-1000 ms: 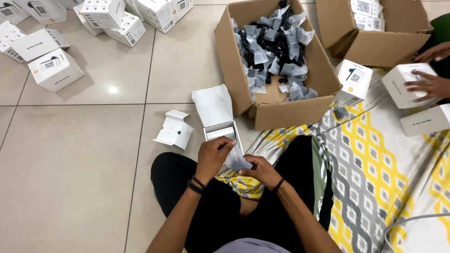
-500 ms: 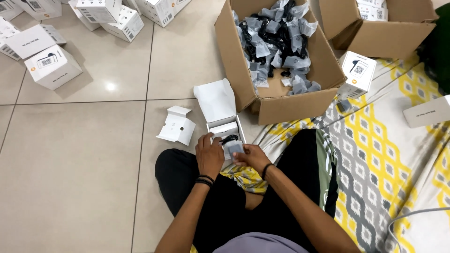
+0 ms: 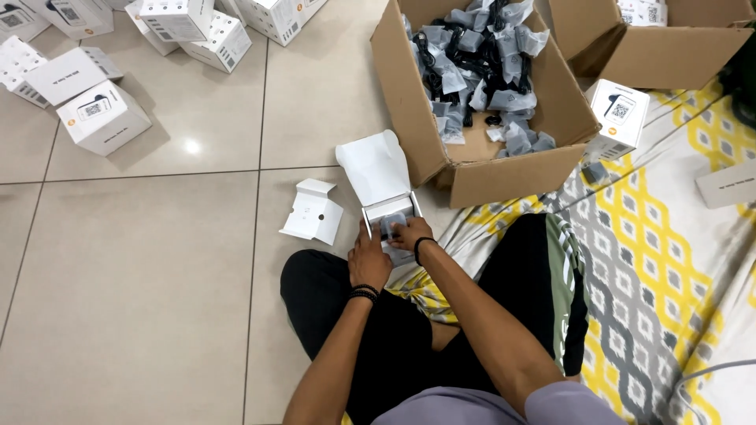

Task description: The person packages electronic sensors into individual retail boxes.

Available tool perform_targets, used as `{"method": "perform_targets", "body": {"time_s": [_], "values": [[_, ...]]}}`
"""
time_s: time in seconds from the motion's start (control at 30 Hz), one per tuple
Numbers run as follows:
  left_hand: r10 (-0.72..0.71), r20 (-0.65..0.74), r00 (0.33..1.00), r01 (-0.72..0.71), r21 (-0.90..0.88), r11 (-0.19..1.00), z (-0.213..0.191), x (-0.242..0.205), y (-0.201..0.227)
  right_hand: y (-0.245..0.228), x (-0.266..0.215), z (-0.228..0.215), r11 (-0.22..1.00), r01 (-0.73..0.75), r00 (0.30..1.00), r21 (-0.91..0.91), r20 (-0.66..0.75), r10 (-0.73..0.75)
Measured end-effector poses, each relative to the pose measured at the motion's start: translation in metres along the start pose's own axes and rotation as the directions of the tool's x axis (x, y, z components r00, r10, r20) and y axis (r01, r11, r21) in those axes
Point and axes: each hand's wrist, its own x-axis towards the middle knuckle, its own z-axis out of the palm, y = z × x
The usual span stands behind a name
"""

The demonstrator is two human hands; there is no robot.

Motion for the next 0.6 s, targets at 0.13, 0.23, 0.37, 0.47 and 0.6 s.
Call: {"method": "perform_targets", "body": {"time_s": [0.13,0.23,0.37,0.47,0.6], "values": [[0.042,0.006,0.999,-0.042,0.019,0.999,0.014,0.003,-0.009,-0.014,0.007,0.001,0.999,-0.026,1.000,-0.048,0.011,0.026],[0.125,-0.052,0.991,-0.122,0.060,0.991,0.026,0.000,-0.016,-0.023,0.002,0.010,1.000,-0.023,0.998,-0.022,-0.059,0.021],[0.116,-0.067,0.991,-0.115,0.015,0.993,0.030,-0.002,-0.019,-0.026,-0.017,0.017,1.000,0.017,0.990,0.002,-0.139,-0.016],[0.132,-0.124,0.983,-0.136,-0.027,0.990,0.028,-0.006,-0.021,-0.014,-0.035,0.020,0.992,0.123,0.979,0.027,-0.164,-0.117],[-0.031,-0.435,0.900,-0.172,-0.418,0.892,0.044,-0.006,-0.040,-0.017,-0.079,0.030,0.876,0.390,0.885,-0.285,-0.146,-0.442]]}}
